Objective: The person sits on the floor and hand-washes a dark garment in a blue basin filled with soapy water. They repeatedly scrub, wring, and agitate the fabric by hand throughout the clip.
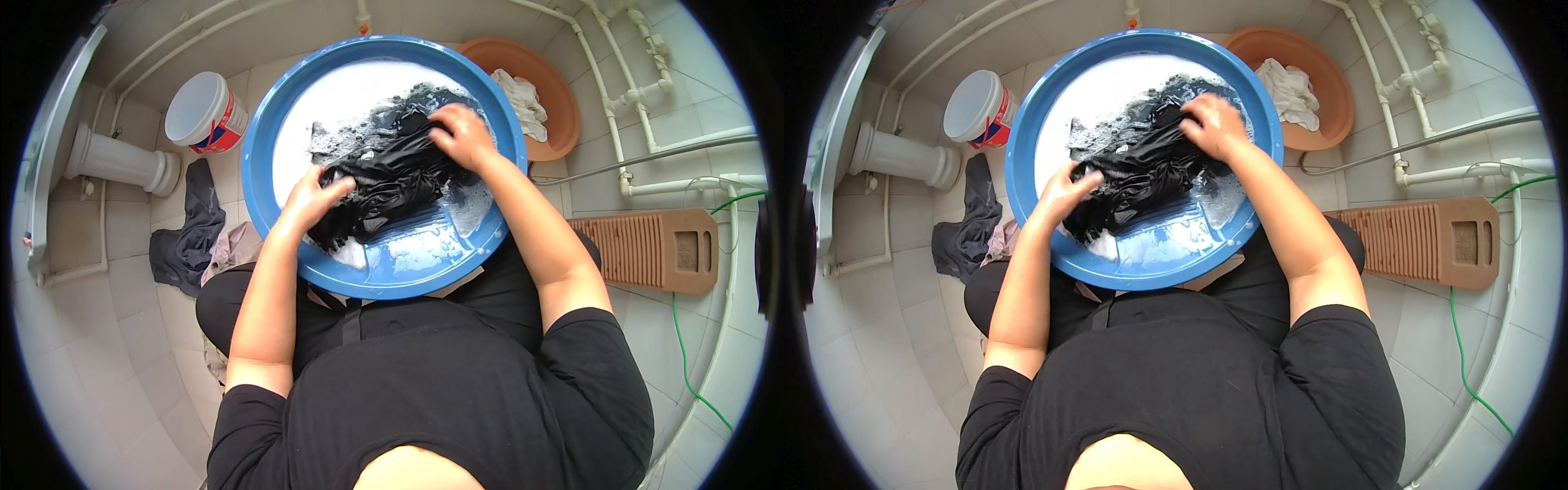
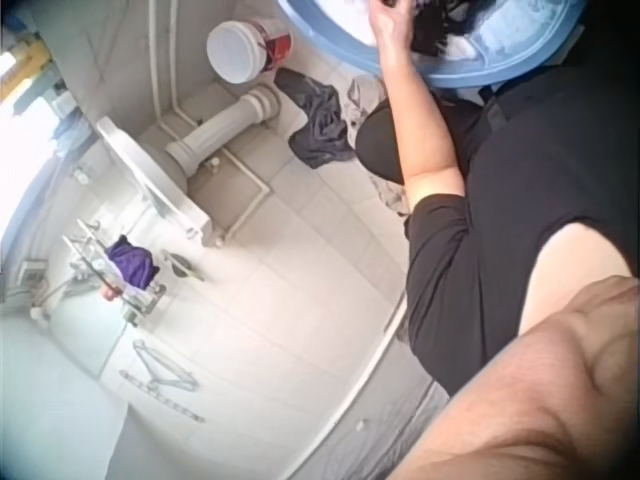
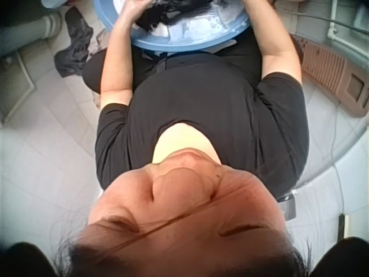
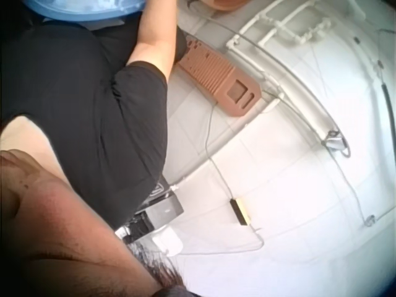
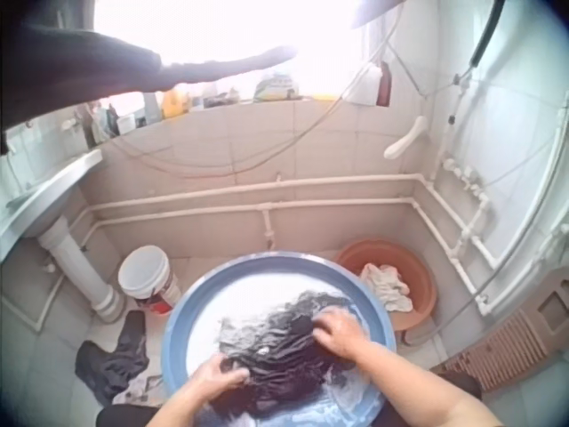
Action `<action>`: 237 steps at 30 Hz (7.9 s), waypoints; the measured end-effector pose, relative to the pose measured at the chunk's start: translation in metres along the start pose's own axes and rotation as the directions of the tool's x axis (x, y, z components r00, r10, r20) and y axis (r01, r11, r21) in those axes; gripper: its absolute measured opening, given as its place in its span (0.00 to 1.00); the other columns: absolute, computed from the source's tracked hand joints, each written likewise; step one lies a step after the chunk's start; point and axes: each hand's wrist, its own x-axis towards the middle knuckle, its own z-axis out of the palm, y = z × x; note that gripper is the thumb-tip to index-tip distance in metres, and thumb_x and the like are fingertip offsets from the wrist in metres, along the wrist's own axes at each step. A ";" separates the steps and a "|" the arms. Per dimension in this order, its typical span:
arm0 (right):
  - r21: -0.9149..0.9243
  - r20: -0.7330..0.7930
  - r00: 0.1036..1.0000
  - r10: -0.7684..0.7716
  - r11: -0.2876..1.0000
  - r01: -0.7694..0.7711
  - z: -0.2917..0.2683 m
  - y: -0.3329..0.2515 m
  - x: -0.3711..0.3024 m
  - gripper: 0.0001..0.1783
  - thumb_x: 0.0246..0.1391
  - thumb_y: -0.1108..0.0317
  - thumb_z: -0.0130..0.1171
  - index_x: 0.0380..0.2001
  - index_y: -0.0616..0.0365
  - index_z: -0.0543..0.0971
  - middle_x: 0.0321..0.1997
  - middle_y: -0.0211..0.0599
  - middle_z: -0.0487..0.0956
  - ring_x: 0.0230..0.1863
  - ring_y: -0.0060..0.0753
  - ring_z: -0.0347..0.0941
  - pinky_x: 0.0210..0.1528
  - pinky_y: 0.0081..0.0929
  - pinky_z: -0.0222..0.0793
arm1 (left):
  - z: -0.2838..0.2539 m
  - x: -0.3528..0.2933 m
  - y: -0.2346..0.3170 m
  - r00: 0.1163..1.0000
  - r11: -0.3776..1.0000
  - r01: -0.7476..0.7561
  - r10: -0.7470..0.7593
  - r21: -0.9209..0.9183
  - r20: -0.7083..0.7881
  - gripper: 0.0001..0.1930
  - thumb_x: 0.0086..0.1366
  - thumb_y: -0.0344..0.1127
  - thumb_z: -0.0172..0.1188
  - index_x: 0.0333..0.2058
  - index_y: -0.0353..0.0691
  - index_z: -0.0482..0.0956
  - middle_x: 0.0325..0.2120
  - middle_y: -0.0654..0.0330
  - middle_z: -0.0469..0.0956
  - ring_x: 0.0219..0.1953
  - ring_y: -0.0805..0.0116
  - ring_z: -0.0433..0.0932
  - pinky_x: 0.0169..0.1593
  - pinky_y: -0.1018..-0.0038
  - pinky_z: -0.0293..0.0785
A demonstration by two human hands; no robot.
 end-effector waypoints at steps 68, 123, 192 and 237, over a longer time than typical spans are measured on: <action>0.299 0.688 0.699 -0.194 0.954 -0.030 -0.054 -0.119 0.021 0.13 0.40 0.62 0.63 0.23 0.60 0.75 0.22 0.40 0.75 0.25 0.36 0.71 0.30 0.28 0.66 | 0.024 0.023 -0.017 0.834 0.727 -0.445 0.550 0.523 -0.054 0.20 0.53 0.30 0.53 0.47 0.39 0.69 0.49 0.54 0.68 0.52 0.55 0.66 0.54 0.64 0.64; 0.575 -0.183 0.803 0.567 0.725 -0.380 0.059 -0.048 0.035 0.20 0.50 0.55 0.53 0.29 0.66 0.77 0.28 0.51 0.78 0.29 0.42 0.75 0.32 0.35 0.67 | 0.028 0.003 0.039 0.910 0.822 0.025 0.217 -0.569 0.354 0.09 0.59 0.38 0.54 0.25 0.38 0.76 0.21 0.68 0.72 0.25 0.80 0.68 0.31 0.81 0.64; 0.522 -0.033 0.969 0.244 0.831 -0.192 0.051 -0.055 0.023 0.23 0.41 0.53 0.62 0.35 0.61 0.77 0.41 0.44 0.74 0.46 0.42 0.71 0.50 0.30 0.65 | 0.046 0.047 -0.008 0.961 0.221 0.264 -0.140 -0.939 0.237 0.16 0.67 0.41 0.44 0.43 0.33 0.69 0.36 0.52 0.76 0.36 0.61 0.77 0.41 0.66 0.77; 0.210 0.259 0.808 0.529 0.786 -0.582 0.066 0.016 0.014 0.35 0.43 0.35 0.52 0.37 0.58 0.76 0.44 0.49 0.74 0.49 0.50 0.67 0.50 0.38 0.62 | 0.057 0.058 -0.028 0.942 0.055 0.155 -0.308 -0.986 0.131 0.21 0.64 0.41 0.36 0.42 0.29 0.70 0.39 0.47 0.75 0.42 0.52 0.75 0.51 0.60 0.69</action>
